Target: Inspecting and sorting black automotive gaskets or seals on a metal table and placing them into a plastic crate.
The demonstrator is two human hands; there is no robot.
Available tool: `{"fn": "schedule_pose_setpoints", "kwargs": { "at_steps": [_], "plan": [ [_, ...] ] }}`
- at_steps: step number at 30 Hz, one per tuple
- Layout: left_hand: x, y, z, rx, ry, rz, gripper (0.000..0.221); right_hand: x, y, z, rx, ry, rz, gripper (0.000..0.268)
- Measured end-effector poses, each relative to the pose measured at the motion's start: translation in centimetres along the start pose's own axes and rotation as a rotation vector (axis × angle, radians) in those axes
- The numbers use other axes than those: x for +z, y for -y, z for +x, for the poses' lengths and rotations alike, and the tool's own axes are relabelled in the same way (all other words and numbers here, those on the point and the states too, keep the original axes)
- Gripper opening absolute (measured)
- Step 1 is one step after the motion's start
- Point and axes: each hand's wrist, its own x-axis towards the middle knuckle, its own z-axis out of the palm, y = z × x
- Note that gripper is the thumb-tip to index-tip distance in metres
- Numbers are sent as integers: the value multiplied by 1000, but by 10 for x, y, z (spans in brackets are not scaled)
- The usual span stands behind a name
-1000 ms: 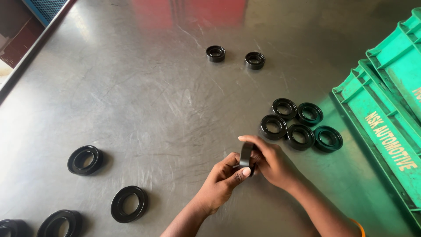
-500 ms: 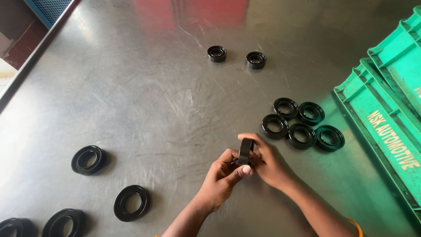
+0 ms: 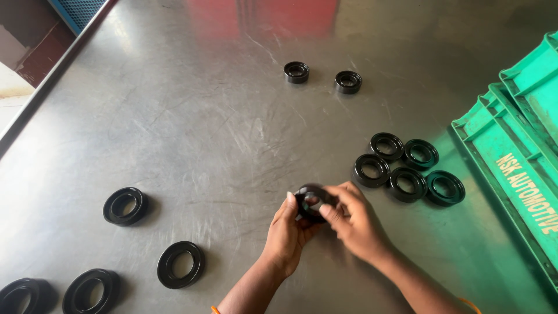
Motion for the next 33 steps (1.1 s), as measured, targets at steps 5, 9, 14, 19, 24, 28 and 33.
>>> {"fn": "schedule_pose_setpoints", "kwargs": {
  "at_steps": [5, 9, 14, 19, 24, 28, 33],
  "plan": [
    [2, -12, -8, -19, 17, -88, 75, -7, -5, -6, -607, 63, -489, 31],
    [8, -16, -13, 15, 99, -162, 79, -24, -13, 5, -732, -44, -646, 37],
    [-8, -1, -2, 4, 156, -89, 71, 0, 7, -4, -741, -18, -636, 66],
    [-8, -4, -5, 314, 250, 343, 49, -17, -23, 2, -569, 171, -268, 57],
    [6, -11, -19, 1016, 173, 1604, 75, -6, -54, 12, -254, -53, -791, 48],
    [7, -17, -20, 1047, 179, 1708, 83, 1, -34, 11, -241, -53, -922, 61],
    [-5, -92, -75, 515, -602, 1908, 52, -23, -30, 20, -97, -229, -1066, 66]
  ]
}}
